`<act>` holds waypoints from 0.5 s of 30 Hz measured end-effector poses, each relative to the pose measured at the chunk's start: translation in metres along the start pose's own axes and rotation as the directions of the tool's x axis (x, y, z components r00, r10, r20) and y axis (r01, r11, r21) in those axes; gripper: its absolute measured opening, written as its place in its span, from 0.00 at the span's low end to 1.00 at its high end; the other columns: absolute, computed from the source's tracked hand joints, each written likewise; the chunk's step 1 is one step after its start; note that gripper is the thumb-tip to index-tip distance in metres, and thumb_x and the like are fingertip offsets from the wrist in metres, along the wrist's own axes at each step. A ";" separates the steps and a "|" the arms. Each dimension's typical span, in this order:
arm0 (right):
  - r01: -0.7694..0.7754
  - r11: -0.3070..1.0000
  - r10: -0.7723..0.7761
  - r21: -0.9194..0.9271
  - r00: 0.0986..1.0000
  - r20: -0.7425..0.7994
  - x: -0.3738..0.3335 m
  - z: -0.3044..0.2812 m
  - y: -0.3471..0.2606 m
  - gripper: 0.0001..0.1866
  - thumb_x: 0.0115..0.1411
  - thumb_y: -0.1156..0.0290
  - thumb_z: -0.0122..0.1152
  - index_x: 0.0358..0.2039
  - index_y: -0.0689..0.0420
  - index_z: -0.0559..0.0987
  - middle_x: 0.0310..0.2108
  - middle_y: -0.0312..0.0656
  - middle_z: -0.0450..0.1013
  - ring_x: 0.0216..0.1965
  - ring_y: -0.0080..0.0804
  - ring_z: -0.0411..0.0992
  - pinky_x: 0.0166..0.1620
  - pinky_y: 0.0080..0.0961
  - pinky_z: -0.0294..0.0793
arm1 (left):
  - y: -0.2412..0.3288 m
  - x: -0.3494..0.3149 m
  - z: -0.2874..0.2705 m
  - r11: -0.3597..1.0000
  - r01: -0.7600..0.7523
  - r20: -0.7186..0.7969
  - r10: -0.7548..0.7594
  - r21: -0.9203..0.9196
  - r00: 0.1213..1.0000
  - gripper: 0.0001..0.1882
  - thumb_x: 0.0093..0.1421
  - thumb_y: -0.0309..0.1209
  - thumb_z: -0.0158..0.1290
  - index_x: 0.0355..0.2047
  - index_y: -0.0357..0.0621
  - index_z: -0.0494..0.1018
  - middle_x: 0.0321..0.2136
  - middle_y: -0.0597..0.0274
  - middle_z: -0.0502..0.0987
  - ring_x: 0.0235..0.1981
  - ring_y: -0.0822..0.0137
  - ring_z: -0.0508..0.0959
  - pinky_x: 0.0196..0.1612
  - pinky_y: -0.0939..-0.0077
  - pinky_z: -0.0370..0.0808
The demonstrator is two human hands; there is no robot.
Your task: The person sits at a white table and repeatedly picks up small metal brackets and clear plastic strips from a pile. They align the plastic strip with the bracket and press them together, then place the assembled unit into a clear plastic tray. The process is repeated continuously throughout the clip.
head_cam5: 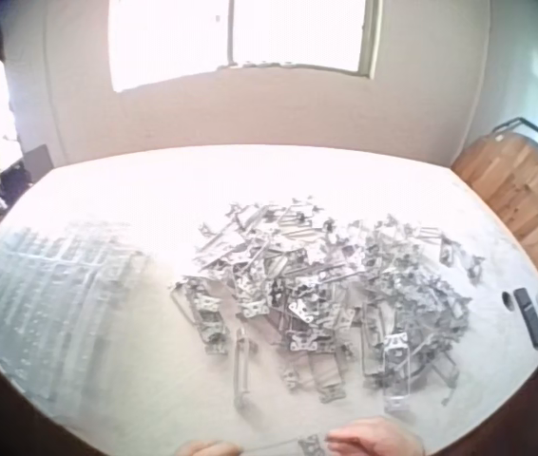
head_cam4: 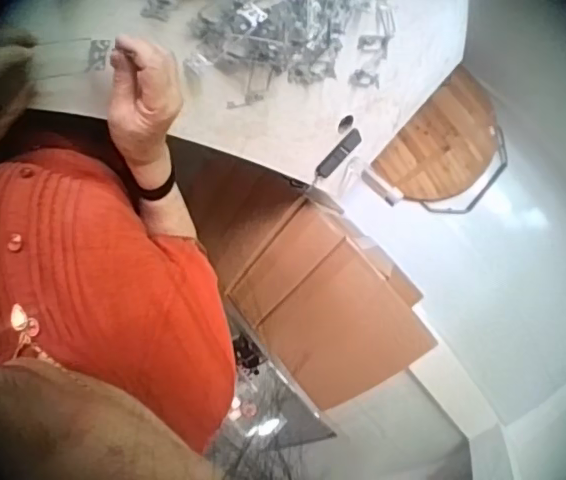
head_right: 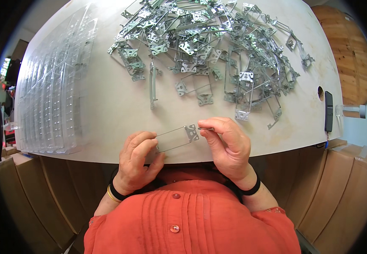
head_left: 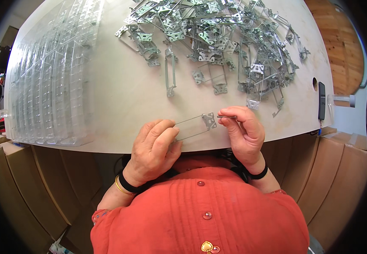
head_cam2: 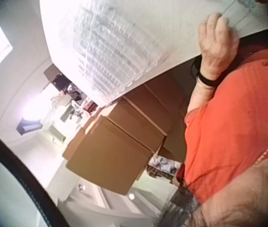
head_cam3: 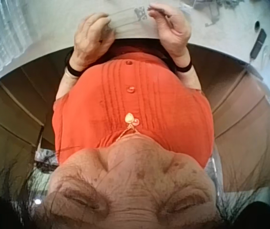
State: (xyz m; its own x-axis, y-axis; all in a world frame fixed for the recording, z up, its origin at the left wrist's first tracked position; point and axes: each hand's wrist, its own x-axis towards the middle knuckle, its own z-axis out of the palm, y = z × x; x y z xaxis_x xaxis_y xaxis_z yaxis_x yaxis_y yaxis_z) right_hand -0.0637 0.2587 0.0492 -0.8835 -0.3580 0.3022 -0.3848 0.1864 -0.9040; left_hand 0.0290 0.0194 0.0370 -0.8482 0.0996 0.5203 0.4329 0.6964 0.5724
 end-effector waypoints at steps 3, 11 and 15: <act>0.016 1.000 -0.017 -0.007 1.000 -0.005 0.002 0.002 0.000 0.11 0.64 0.85 0.69 0.47 0.61 0.84 0.40 0.43 0.82 0.38 0.30 0.79 0.42 0.23 0.79 | -0.001 0.000 0.001 0.998 -0.003 -0.001 0.003 -0.055 1.000 0.30 0.51 0.17 0.68 0.55 0.36 0.71 0.48 0.44 0.79 0.40 0.51 0.81 0.42 0.61 0.81; 0.008 1.000 -0.008 -0.013 1.000 -0.008 0.006 0.007 0.005 0.10 0.65 0.83 0.70 0.46 0.61 0.83 0.39 0.42 0.81 0.37 0.29 0.78 0.40 0.23 0.78 | -0.003 0.000 -0.001 0.991 0.015 0.006 -0.014 -0.130 1.000 0.32 0.54 0.16 0.68 0.59 0.35 0.68 0.50 0.42 0.78 0.42 0.51 0.81 0.43 0.62 0.81; 0.003 1.000 -0.003 -0.011 1.000 -0.007 0.007 0.009 0.006 0.09 0.65 0.82 0.70 0.45 0.61 0.83 0.38 0.42 0.81 0.36 0.29 0.78 0.40 0.23 0.78 | -0.004 0.000 -0.002 0.989 0.012 0.015 -0.010 -0.150 1.000 0.33 0.54 0.16 0.68 0.59 0.35 0.68 0.50 0.42 0.78 0.43 0.51 0.81 0.43 0.62 0.82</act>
State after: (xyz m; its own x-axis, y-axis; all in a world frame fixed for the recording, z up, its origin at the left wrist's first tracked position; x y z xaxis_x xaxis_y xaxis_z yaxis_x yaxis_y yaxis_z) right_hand -0.0703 0.2493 0.0429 -0.8842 -0.3520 0.3069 -0.3901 0.1956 -0.8997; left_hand 0.0278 0.0154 0.0356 -0.8571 0.1032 0.5047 0.4631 0.5834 0.6672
